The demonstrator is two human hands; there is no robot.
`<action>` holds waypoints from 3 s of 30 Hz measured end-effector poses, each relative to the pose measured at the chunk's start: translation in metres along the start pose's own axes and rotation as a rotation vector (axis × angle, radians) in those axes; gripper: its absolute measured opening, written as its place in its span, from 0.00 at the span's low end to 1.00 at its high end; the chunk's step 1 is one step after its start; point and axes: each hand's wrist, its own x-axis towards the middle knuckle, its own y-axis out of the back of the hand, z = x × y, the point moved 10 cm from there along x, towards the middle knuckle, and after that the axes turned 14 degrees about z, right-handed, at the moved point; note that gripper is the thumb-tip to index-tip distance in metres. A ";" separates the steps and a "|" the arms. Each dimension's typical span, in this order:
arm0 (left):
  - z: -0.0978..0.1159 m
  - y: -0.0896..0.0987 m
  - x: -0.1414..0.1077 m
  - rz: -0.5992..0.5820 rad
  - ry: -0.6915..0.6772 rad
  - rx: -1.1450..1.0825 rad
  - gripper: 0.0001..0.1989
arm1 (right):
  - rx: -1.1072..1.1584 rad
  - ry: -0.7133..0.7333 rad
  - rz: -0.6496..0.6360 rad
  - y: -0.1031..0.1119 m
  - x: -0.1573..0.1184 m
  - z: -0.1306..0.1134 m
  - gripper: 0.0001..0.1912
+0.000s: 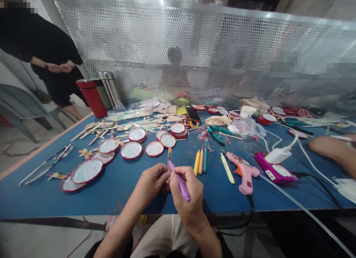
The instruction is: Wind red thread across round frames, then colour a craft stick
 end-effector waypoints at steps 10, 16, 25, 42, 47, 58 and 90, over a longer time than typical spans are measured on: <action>-0.002 0.000 0.001 0.013 0.025 0.016 0.08 | 0.041 -0.019 0.040 0.005 0.000 -0.002 0.02; -0.002 0.000 0.000 0.005 0.005 -0.029 0.09 | 0.017 0.007 -0.006 0.000 0.000 -0.002 0.02; -0.006 -0.001 0.001 0.006 0.039 -0.017 0.07 | -0.001 -0.010 0.037 0.005 0.000 0.001 0.02; -0.002 -0.001 0.001 0.009 0.016 -0.020 0.09 | 0.007 0.004 0.033 0.003 0.002 -0.003 0.03; -0.002 -0.002 0.001 -0.004 0.016 -0.029 0.09 | 0.002 -0.002 0.025 0.003 0.002 0.000 0.03; 0.001 -0.001 0.000 0.002 0.013 -0.014 0.09 | -0.023 -0.018 0.029 0.002 0.003 -0.001 0.03; -0.001 -0.001 0.000 0.011 0.022 -0.021 0.08 | -0.044 0.018 0.005 0.002 0.001 -0.001 0.02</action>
